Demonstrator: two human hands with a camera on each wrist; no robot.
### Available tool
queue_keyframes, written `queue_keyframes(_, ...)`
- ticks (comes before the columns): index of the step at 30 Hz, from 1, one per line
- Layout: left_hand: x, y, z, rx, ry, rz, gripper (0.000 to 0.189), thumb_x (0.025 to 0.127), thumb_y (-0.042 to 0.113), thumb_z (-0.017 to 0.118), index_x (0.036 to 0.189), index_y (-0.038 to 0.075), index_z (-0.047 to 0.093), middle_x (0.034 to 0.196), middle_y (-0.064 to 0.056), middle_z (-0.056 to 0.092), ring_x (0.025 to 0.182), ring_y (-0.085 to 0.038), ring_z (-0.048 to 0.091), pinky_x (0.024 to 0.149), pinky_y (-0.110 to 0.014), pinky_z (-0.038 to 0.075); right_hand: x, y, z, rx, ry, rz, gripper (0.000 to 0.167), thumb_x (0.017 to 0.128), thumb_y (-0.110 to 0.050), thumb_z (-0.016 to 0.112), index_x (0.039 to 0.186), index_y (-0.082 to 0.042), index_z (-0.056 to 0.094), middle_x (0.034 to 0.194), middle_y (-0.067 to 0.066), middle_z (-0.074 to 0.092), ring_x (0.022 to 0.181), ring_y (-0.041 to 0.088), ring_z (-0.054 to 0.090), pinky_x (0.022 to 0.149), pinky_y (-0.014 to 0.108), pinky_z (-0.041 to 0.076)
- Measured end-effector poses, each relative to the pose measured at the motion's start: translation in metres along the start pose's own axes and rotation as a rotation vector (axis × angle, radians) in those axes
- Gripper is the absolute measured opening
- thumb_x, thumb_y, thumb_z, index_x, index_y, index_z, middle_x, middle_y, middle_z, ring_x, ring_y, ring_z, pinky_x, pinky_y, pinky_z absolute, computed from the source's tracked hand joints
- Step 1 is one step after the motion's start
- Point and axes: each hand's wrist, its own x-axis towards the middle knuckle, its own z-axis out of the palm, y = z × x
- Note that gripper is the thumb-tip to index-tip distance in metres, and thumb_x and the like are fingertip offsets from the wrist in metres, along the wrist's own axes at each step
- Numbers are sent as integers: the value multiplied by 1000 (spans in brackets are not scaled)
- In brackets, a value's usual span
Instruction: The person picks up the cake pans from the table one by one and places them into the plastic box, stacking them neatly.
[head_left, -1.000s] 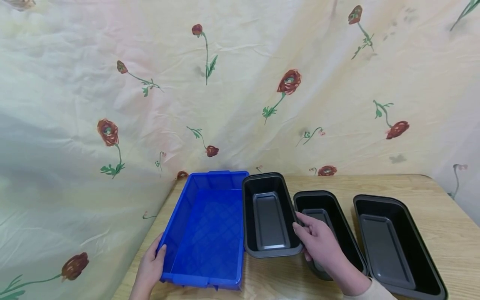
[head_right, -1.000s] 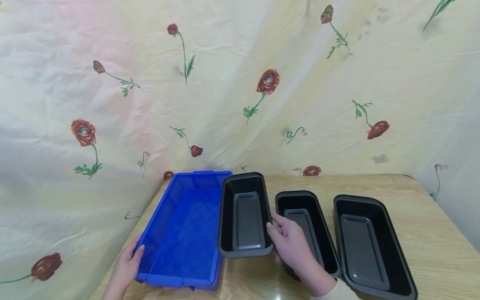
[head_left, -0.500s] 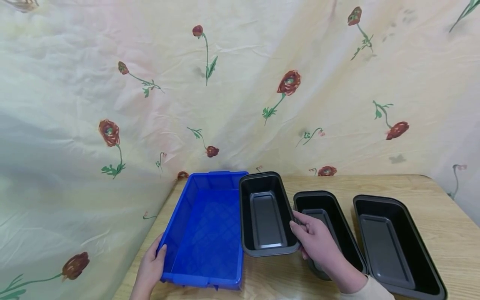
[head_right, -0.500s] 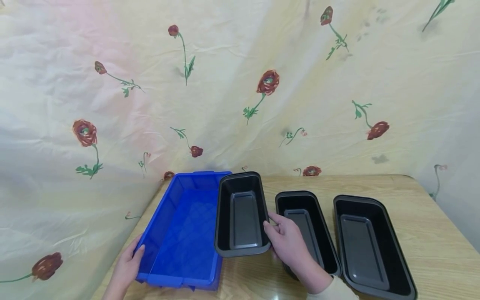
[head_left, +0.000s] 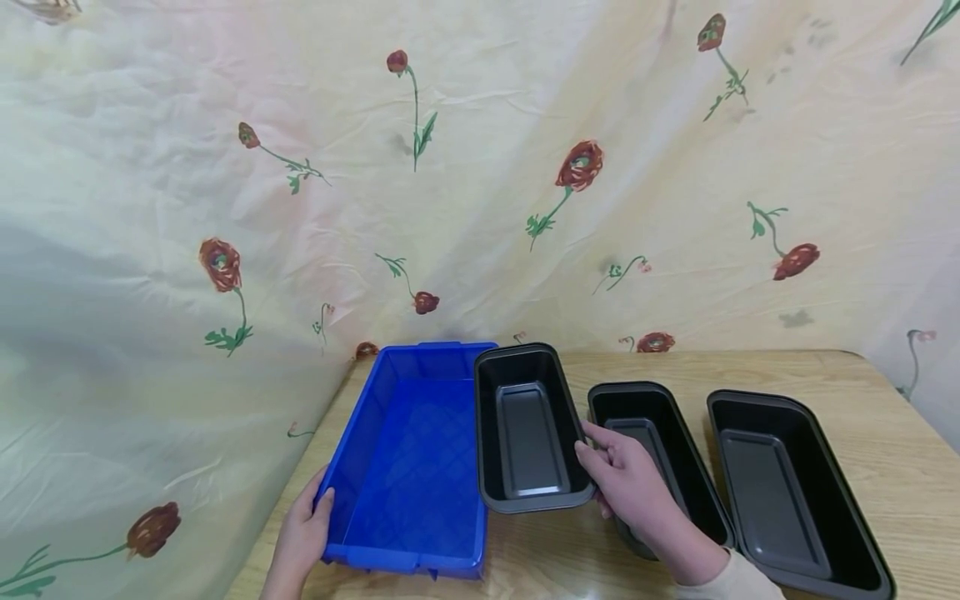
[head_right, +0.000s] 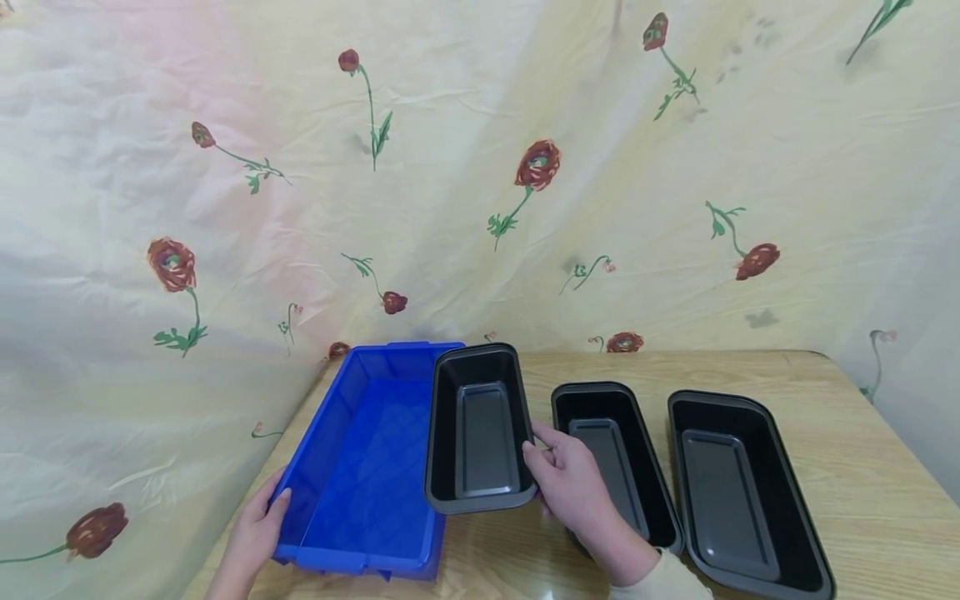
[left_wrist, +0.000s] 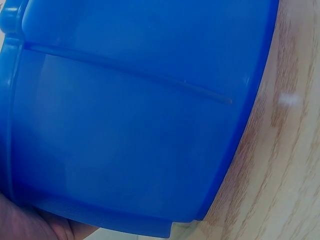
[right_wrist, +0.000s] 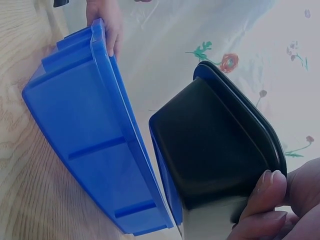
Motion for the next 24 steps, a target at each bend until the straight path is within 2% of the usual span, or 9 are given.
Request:
queue_keyframes(10,-1,0,1,-4,5,4,51,114,17,35,160,-4,29,158,-36,31,142,-59,32,108,-73,32,1,1,4,30,-19,-16,54,107,-11,57,151,14,39,56,5,50,39,17,46,39,26,41)
queue_keyframes(24,0,0,1,-4,9,8,50,114,16,36,159,-5,31,157,-36,32,142,-58,32,109,-73,32,6,-1,15,78,-46,-72,51,106,-8,58,149,15,42,57,7,54,40,16,47,39,27,44)
